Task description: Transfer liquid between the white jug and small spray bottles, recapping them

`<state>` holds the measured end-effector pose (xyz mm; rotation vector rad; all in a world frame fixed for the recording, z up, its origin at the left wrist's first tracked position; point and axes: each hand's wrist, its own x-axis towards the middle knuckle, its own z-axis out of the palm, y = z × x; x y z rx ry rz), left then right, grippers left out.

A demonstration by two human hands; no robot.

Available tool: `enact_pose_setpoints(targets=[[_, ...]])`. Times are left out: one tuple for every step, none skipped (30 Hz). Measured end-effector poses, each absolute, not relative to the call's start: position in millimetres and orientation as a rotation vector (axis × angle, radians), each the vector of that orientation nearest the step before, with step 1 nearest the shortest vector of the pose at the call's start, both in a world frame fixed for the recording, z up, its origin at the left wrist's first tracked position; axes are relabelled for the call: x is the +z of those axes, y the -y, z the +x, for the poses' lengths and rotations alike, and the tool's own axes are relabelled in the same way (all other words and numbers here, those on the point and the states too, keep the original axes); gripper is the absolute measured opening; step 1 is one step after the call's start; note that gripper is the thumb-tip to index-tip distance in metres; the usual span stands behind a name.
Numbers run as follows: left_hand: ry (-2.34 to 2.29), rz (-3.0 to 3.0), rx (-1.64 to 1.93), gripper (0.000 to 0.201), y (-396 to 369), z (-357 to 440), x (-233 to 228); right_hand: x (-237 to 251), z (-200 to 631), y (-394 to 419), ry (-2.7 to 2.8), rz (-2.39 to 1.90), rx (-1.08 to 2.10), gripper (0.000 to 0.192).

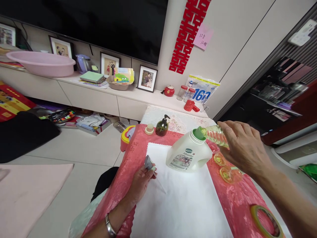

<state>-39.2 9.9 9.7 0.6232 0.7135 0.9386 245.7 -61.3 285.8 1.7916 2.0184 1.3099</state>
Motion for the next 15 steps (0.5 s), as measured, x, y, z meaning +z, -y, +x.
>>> enact_pose_setpoints(targets=[[-0.717, 0.625, 0.936, 0.054, -10.2, -39.2, 8.7, 286.2, 245.2, 61.3, -2.015, 1.793, 1.307, 0.052], [-0.721, 0.626, 0.932, 0.054, -10.5, -39.1, 7.8, 286.7, 244.9, 61.4, -2.011, 1.795, 1.303, 0.052], [-0.723, 0.625, 0.93, 0.054, -10.6, -39.0, 7.2, 287.2, 244.7, 61.5, -2.008, 1.796, 1.3, 0.052], [-0.724, 0.624, 0.931, 0.054, -10.7, -38.8, 6.8, 287.6, 244.6, 61.6, -2.006, 1.794, 1.298, 0.051], [-0.723, 0.623, 0.934, 0.053, -10.8, -38.6, 6.7, 287.9, 244.6, 61.7, -2.005, 1.792, 1.299, 0.051], [-0.721, 0.621, 0.935, 0.053, -10.7, -38.5, 6.8, 288.2, 244.6, 61.7, -2.003, 1.788, 1.3, 0.051], [-0.72, 0.619, 0.936, 0.053, -10.7, -38.3, 7.1, 288.4, 244.8, 61.6, -2.002, 1.784, 1.3, 0.052], [-0.72, 0.616, 0.936, 0.053, -10.6, -38.2, 7.6, 288.5, 245.0, 61.5, -2.003, 1.779, 1.3, 0.052], [-0.721, 0.614, 0.936, 0.054, -10.6, -38.1, 8.2, 288.6, 245.3, 61.3, -2.004, 1.775, 1.301, 0.052], [-0.723, 0.611, 0.934, 0.055, -10.6, -38.1, 8.7, 288.7, 245.6, 61.1, -2.004, 1.773, 1.3, 0.053], [-0.724, 0.609, 0.932, 0.055, -10.6, -38.1, 9.2, 288.8, 245.8, 60.9, -2.006, 1.769, 1.3, 0.054], [-0.726, 0.608, 0.93, 0.055, -10.7, -38.1, 9.6, 288.9, 245.9, 60.7, -2.007, 1.766, 1.302, 0.054], [-0.727, 0.607, 0.931, 0.055, -10.7, -38.0, 9.8, 289.0, 246.0, 60.5, -2.008, 1.762, 1.305, 0.054], [-0.727, 0.607, 0.931, 0.055, -10.8, -38.0, 10.0, 289.2, 246.0, 60.3, -2.011, 1.757, 1.309, 0.054], [-0.729, 0.606, 0.932, 0.055, -10.8, -37.9, 10.1, 289.4, 245.9, 60.2, -2.014, 1.753, 1.311, 0.054]])
